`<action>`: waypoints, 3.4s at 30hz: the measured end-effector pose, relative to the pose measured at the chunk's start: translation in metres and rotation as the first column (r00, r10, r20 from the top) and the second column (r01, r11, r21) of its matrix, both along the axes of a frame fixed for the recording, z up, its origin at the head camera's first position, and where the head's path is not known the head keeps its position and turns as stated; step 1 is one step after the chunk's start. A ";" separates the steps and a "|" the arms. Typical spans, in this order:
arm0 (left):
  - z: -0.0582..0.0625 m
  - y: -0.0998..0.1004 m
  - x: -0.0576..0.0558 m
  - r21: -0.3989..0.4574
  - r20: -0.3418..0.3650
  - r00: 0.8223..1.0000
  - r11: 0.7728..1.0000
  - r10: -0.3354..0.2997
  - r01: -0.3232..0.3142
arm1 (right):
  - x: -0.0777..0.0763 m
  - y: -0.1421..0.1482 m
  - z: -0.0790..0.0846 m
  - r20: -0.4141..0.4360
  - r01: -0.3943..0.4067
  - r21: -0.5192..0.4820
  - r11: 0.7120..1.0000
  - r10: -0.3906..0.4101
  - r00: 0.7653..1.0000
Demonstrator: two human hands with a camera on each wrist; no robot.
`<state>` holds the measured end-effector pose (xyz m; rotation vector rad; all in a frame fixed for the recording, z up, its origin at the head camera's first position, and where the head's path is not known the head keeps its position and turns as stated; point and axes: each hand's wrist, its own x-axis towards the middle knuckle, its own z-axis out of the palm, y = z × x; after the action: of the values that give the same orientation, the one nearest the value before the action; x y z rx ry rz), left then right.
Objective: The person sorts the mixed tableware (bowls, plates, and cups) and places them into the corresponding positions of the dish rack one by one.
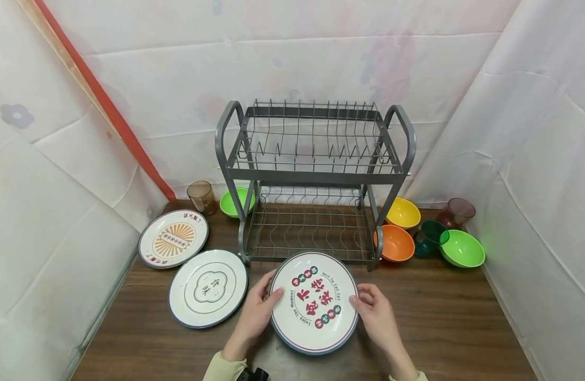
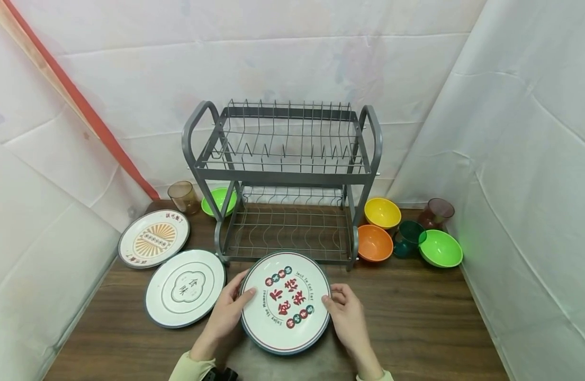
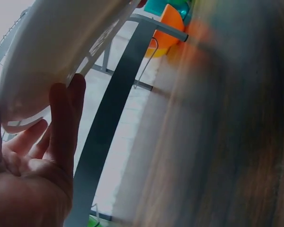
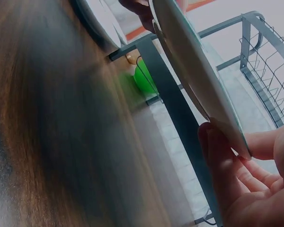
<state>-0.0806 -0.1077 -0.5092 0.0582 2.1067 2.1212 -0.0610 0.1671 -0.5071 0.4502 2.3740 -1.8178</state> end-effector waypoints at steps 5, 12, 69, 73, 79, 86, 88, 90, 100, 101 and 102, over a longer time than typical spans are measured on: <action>0.004 -0.002 0.000 -0.040 -0.075 0.997 0.999 0.022 -0.025 | -0.001 -0.002 0.001 -0.035 -0.037 -0.068 0.997 0.035 0.999; 0.009 -0.008 0.000 -0.128 -0.200 0.979 0.990 0.031 -0.057 | -0.003 -0.005 -0.001 -0.062 -0.075 -0.107 0.991 0.069 0.996; 0.157 -0.059 -0.038 0.123 -0.811 0.571 0.992 0.123 -0.038 | -0.007 0.048 0.002 -0.170 -0.123 0.030 0.992 0.126 0.977; 0.171 -0.059 -0.043 0.157 -0.819 0.552 0.986 0.158 -0.050 | -0.006 0.053 -0.001 -0.170 -0.112 0.036 0.993 0.117 0.978; 0.185 -0.060 -0.052 0.191 -0.828 0.512 0.974 0.228 -0.124 | -0.005 0.056 -0.005 -0.180 -0.103 0.063 0.993 0.113 0.977; 0.191 -0.061 -0.063 0.255 -0.816 0.479 0.945 0.323 -0.204 | -0.003 0.055 -0.007 -0.155 -0.097 0.056 0.994 0.105 0.982; 0.193 -0.061 -0.066 0.275 -0.812 0.469 0.936 0.348 -0.218 | -0.003 0.053 -0.008 -0.159 -0.094 0.061 0.994 0.103 0.982; 0.196 -0.061 -0.069 0.304 -0.806 0.459 0.927 0.374 -0.220 | -0.003 0.051 -0.008 -0.163 -0.089 0.064 0.994 0.098 0.982; 0.229 -0.047 -0.074 0.528 -0.737 0.399 0.833 0.545 -0.164 | -0.004 0.035 -0.005 -0.146 -0.096 0.043 0.994 0.101 0.984; 0.233 -0.045 -0.075 0.538 -0.734 0.389 0.826 0.557 -0.167 | -0.004 0.034 -0.005 -0.145 -0.097 0.042 0.994 0.102 0.984; 0.236 -0.042 -0.076 0.542 -0.734 0.377 0.822 0.565 -0.176 | -0.005 0.033 -0.005 -0.143 -0.098 0.035 0.995 0.102 0.985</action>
<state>-0.1562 -0.1500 -0.2729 1.0589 2.1989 3.2985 -0.0657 0.2001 -0.5124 0.2042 2.4686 -1.8337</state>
